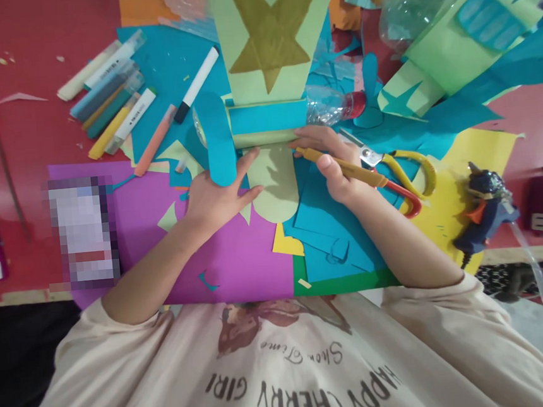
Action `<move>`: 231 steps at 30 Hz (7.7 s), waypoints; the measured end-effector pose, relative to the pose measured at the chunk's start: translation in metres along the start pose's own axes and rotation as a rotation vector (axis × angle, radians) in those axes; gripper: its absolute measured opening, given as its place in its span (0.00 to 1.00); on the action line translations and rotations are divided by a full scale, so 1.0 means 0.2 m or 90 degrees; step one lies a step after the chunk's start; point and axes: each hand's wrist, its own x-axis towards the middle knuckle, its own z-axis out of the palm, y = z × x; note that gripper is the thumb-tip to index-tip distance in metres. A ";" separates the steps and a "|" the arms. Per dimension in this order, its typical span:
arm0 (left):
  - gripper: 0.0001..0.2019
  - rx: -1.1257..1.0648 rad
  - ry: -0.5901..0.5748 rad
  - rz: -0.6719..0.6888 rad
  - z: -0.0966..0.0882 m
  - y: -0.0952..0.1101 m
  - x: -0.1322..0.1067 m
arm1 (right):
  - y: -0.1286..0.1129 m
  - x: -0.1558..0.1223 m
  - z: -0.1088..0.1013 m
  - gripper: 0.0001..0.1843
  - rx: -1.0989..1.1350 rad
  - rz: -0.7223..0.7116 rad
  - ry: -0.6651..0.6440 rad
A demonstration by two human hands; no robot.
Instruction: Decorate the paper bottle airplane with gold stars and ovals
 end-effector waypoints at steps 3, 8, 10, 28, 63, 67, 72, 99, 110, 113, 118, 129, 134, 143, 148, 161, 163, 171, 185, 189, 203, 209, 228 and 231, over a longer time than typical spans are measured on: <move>0.30 -0.013 0.003 0.030 0.01 -0.01 0.00 | 0.01 -0.01 0.00 0.24 0.007 -0.016 0.019; 0.30 -0.047 -0.006 0.029 0.01 -0.01 0.00 | 0.02 -0.01 0.01 0.20 0.026 0.005 0.060; 0.29 -0.064 -0.015 0.024 0.00 -0.01 0.00 | 0.02 -0.01 0.01 0.19 0.051 -0.013 0.092; 0.31 -0.075 -0.039 0.041 -0.02 0.00 0.00 | -0.06 0.01 0.08 0.20 0.126 0.176 0.011; 0.30 -0.056 -0.109 0.027 -0.06 0.02 0.00 | -0.06 0.01 0.13 0.21 0.200 0.208 0.188; 0.31 -0.054 -0.119 0.025 -0.06 0.02 0.00 | -0.06 0.02 0.12 0.23 0.185 0.211 0.194; 0.32 -0.063 -0.114 0.025 -0.07 0.02 0.00 | -0.07 0.01 0.12 0.25 0.122 0.236 0.143; 0.30 -0.079 -0.111 0.020 -0.06 0.01 0.00 | -0.12 0.03 0.15 0.11 0.054 0.164 -0.100; 0.31 -0.074 -0.108 0.013 -0.06 0.01 -0.01 | -0.12 0.02 0.11 0.18 0.004 0.220 -0.008; 0.31 -0.069 -0.124 0.012 -0.06 0.01 -0.01 | -0.12 0.02 0.09 0.19 -0.027 0.222 0.019; 0.31 -0.071 -0.139 -0.002 -0.07 0.02 0.00 | -0.10 0.02 0.06 0.17 -0.074 0.226 0.063; 0.31 -0.091 -0.147 -0.035 -0.08 0.02 0.01 | -0.07 0.02 0.03 0.17 -0.100 0.187 0.097; 0.31 -0.090 -0.119 -0.016 -0.06 0.01 0.00 | -0.08 0.02 0.03 0.17 -0.089 0.203 0.138; 0.31 -0.073 -0.098 -0.001 -0.04 0.00 0.00 | -0.03 0.01 0.05 0.18 0.132 0.268 0.240; 0.32 -0.057 -0.098 0.003 -0.06 -0.01 0.00 | -0.01 0.02 0.08 0.23 0.239 0.258 0.232; 0.32 -0.050 -0.107 -0.012 -0.05 -0.06 0.01 | -0.02 0.03 0.09 0.30 0.282 0.223 0.114; 0.31 -0.051 -0.106 -0.020 -0.05 -0.05 0.01 | -0.02 0.02 0.09 0.29 0.273 0.207 0.122; 0.31 -0.068 -0.102 -0.020 -0.07 -0.03 0.00 | -0.02 0.01 0.07 0.26 0.218 0.194 0.116; 0.33 -0.058 -0.136 -0.033 -0.07 0.01 0.02 | -0.05 0.01 0.05 0.24 0.196 0.232 0.075; 0.33 -0.069 -0.133 -0.031 -0.07 0.00 0.01 | -0.06 -0.01 0.03 0.19 0.189 0.263 0.081; 0.31 -0.060 -0.074 0.029 -0.03 -0.04 -0.01 | -0.08 0.00 0.04 0.11 0.053 0.289 0.092; 0.32 -0.050 -0.078 0.025 -0.03 -0.04 -0.01 | -0.07 0.00 0.04 0.10 0.020 0.283 0.073; 0.33 -0.066 -0.096 -0.003 -0.04 -0.02 0.01 | -0.07 -0.02 0.03 0.20 0.123 0.297 0.121; 0.33 -0.080 -0.114 -0.013 -0.04 -0.02 0.01 | -0.07 -0.04 0.02 0.18 0.120 0.299 0.098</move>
